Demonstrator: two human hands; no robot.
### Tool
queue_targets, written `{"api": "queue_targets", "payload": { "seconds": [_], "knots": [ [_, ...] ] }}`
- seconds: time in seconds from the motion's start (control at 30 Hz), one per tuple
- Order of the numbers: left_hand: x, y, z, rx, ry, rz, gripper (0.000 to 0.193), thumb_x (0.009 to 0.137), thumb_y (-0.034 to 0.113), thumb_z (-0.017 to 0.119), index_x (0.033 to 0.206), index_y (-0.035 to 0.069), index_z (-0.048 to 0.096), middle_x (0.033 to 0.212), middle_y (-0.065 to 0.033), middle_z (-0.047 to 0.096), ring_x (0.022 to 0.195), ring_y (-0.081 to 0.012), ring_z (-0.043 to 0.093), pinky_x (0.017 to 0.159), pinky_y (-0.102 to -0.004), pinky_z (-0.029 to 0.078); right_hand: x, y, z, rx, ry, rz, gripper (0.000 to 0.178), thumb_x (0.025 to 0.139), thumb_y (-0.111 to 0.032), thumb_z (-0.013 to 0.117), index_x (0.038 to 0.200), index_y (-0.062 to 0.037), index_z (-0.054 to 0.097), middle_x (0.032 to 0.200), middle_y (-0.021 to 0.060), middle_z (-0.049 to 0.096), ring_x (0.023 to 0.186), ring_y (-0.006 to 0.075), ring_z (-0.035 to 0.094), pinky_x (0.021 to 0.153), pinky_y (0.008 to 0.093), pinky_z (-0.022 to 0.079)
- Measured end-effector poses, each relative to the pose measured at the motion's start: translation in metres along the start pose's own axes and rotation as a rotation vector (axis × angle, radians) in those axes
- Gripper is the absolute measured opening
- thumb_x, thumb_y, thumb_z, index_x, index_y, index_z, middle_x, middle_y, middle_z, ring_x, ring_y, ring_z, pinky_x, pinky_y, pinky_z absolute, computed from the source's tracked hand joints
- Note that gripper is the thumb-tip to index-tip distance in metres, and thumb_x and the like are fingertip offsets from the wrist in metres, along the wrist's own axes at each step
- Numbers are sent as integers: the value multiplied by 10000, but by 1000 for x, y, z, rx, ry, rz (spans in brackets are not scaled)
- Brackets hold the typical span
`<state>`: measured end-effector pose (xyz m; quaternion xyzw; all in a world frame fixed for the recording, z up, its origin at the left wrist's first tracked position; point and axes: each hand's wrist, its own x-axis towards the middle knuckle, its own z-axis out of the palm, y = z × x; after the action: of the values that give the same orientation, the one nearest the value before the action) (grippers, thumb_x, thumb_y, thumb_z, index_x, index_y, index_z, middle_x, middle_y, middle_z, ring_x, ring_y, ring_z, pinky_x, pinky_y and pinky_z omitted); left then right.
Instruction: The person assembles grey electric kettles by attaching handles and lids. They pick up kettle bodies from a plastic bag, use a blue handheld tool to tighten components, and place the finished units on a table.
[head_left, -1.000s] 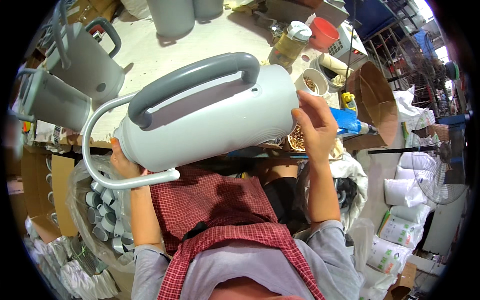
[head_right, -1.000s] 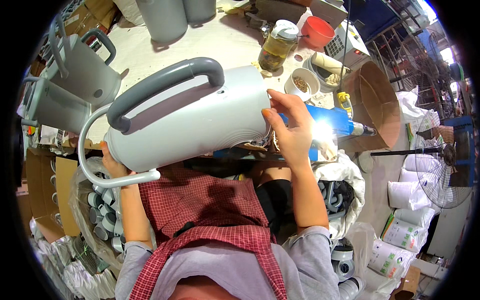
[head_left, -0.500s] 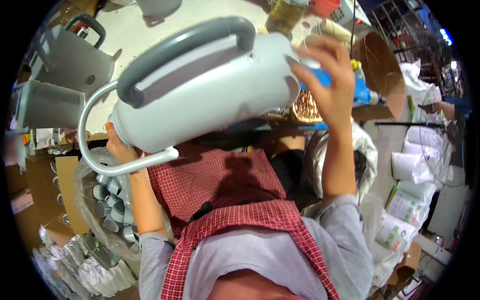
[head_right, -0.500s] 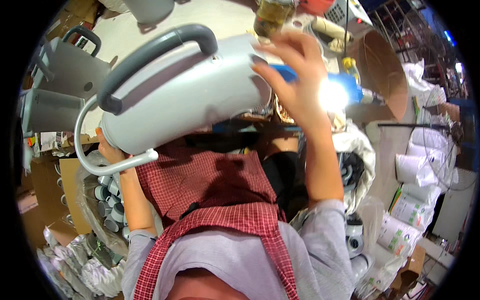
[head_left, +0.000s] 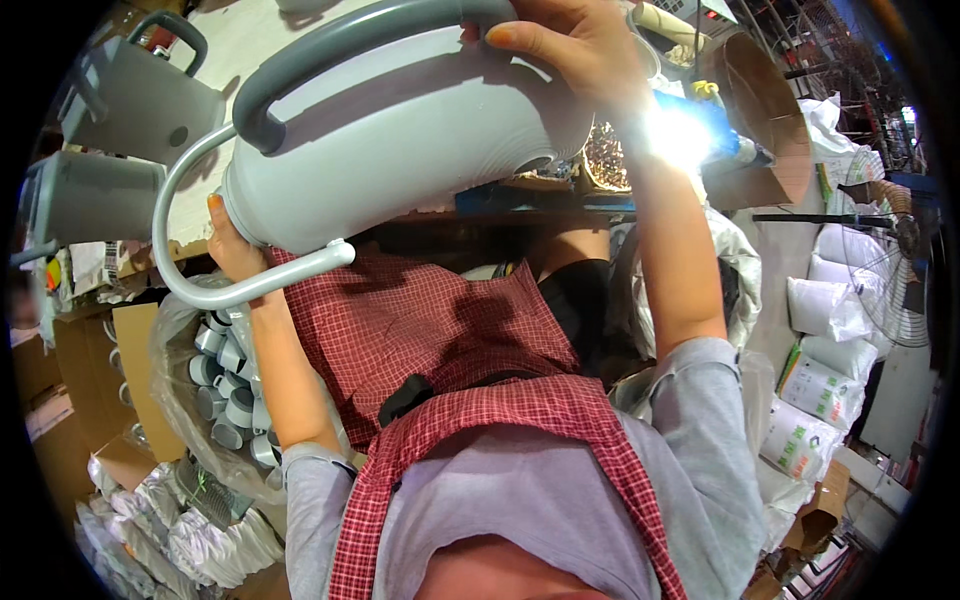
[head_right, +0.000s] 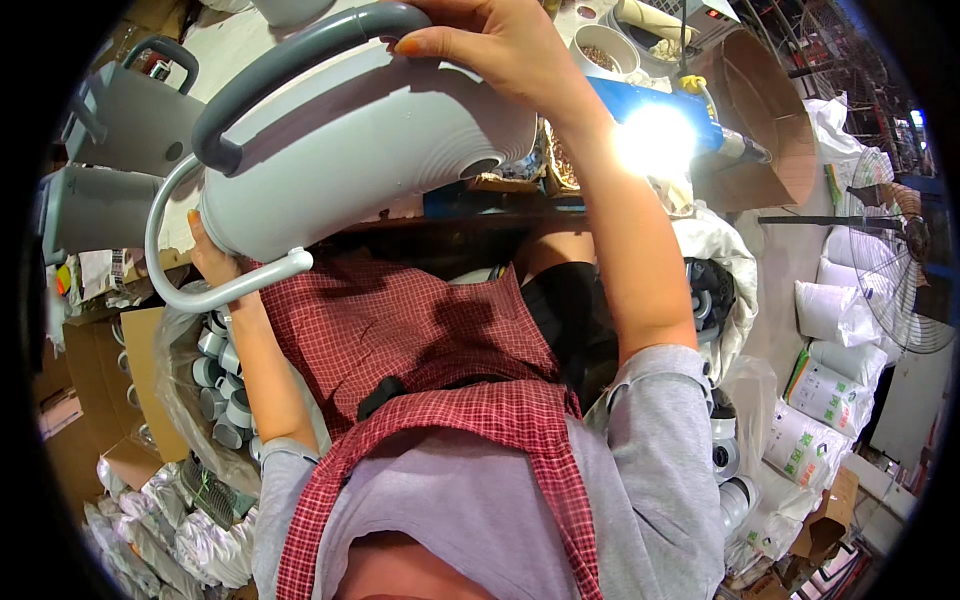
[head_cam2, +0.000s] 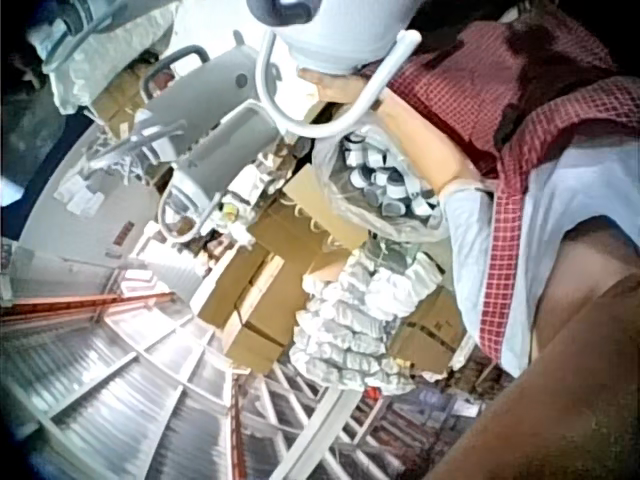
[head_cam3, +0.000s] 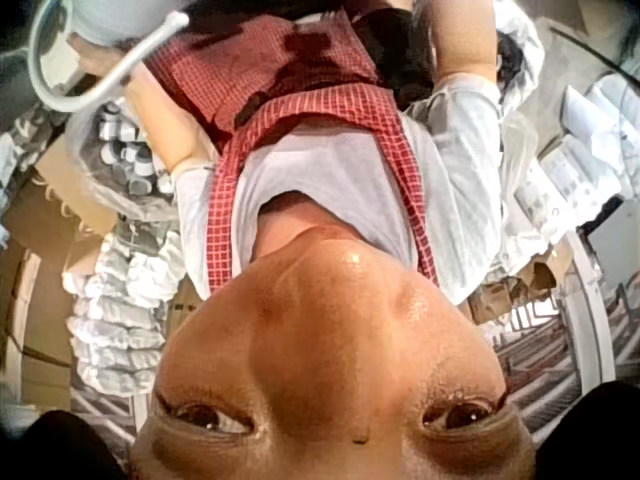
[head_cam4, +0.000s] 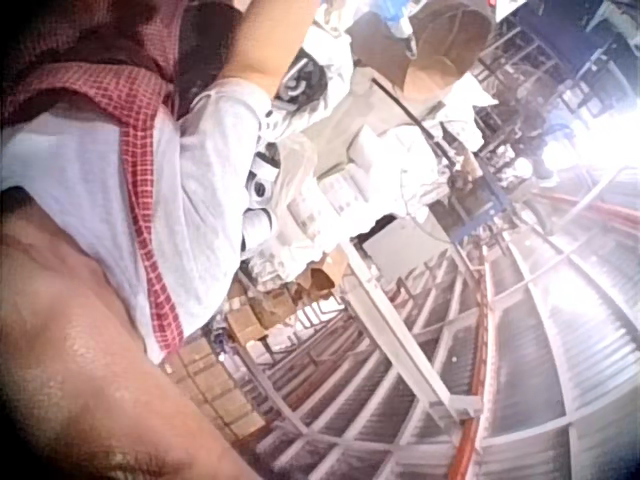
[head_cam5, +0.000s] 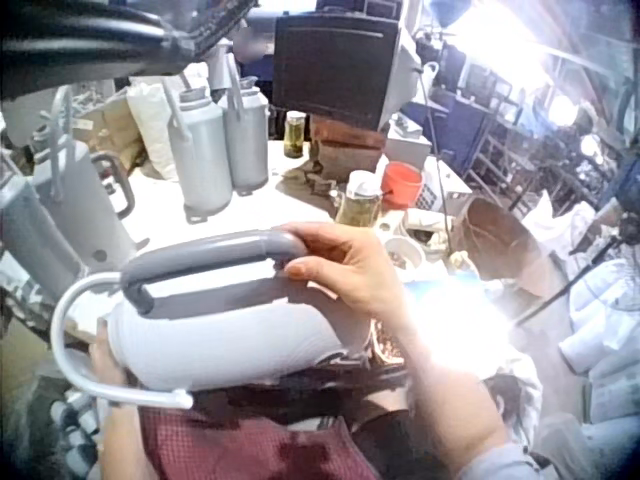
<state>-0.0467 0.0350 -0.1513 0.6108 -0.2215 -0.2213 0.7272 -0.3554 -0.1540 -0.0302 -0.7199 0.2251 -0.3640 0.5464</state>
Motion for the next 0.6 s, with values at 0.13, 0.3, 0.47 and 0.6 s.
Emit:
{"api": "queue_targets", "payload": {
  "seconds": [0.13, 0.3, 0.47, 0.6],
  "knots": [
    [-3, 5, -1, 36, 19, -13, 499, 968, 428, 507, 936, -45, 664, 852, -105, 675, 753, -145, 629, 685, -283, 501, -4, -7, 7, -142, 61, -21, 368, 841, -33, 655, 1201, 23, 599, 1011, 75, 685, 891, 113, 642, 789, 246, 512],
    [-3, 8, -1, 25, 79, -9, 502, 972, 427, 495, 971, -50, 655, 874, -114, 681, 764, -160, 644, 688, -283, 512, -5, -9, 7, -532, 102, -165, 386, 833, -122, 678, 1198, -15, 610, 983, 116, 700, 857, 145, 672, 767, 253, 508],
    [15, -7, -13, 182, -3, 63, 475, 1001, 408, 397, 1057, -16, 605, 945, -148, 663, 821, -211, 669, 696, -326, 562, -5, 16, -1, -535, 154, -299, 344, 770, -221, 703, 1093, -103, 687, 913, 132, 702, 829, 262, 677, 804, 353, 516],
    [9, -7, 10, 150, -61, 69, 486, 1000, 399, 394, 1077, -43, 580, 975, -179, 649, 856, -244, 661, 722, -352, 568, -5, 21, 5, -560, 215, -277, 356, 748, -303, 700, 1079, -171, 700, 916, 104, 700, 848, 281, 660, 772, 359, 505]
  ]
}}
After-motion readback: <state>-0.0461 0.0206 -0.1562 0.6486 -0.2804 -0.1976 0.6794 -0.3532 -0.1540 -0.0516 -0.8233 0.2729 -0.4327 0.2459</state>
